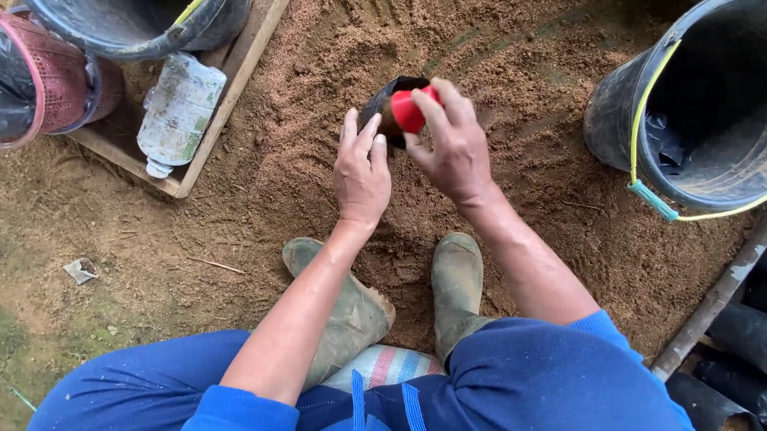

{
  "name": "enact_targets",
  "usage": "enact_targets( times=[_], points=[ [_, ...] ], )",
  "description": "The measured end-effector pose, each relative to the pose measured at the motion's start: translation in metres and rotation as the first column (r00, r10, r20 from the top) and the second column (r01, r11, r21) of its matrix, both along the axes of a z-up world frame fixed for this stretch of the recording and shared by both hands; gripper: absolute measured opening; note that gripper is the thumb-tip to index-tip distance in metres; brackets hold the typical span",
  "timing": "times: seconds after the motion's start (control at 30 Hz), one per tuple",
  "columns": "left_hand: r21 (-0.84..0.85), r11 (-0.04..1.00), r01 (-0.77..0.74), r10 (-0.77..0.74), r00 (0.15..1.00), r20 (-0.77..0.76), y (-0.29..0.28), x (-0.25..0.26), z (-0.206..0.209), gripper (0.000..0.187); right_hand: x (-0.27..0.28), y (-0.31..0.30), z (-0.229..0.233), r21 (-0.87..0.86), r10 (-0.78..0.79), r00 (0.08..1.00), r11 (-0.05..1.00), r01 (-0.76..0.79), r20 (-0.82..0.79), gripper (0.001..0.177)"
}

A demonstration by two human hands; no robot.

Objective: The person sits on the ground and fills a black planting pouch with soil using their hands. They then place the filled pouch into a bucket and repeat the process with another pouch.

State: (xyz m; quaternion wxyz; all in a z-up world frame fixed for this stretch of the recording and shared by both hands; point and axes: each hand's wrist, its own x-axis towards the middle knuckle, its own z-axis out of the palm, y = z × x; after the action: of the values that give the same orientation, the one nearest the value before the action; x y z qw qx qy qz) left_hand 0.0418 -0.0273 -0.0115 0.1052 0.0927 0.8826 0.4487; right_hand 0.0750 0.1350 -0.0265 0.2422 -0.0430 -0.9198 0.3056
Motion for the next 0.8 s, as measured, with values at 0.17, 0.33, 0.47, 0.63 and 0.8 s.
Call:
enact_targets(
  times=[0.17,0.33,0.47,0.63,0.8],
  points=[
    [0.098,0.994,-0.044,0.041,0.999,0.034,-0.008,-0.001,0.005,0.042,0.017,0.014,-0.011,-0.088,-0.077,0.996,0.993,0.072,-0.046,0.057],
    [-0.004,0.986,-0.165,0.149,0.877,0.456,-0.033,0.019,0.003,0.06,0.05,0.038,-0.068,-0.297,-0.212,0.967,0.922,0.247,0.143,0.056],
    [-0.144,0.989,-0.033,0.114,0.788,0.605,-0.054,0.062,-0.037,0.064,0.06,0.029,-0.081,-0.232,-0.182,0.937,0.939,0.256,0.299,0.056],
    [-0.229,0.957,0.177,0.02,0.748,0.663,-0.065,0.093,-0.054,0.071,0.052,0.03,-0.082,-0.077,-0.149,0.922,0.979,0.188,0.357,0.056],
    [-0.337,0.941,-0.035,0.299,0.55,0.78,-0.038,0.086,-0.014,0.078,0.031,0.044,-0.078,0.023,-0.13,0.938,0.991,0.129,0.322,0.048]
  ],
)
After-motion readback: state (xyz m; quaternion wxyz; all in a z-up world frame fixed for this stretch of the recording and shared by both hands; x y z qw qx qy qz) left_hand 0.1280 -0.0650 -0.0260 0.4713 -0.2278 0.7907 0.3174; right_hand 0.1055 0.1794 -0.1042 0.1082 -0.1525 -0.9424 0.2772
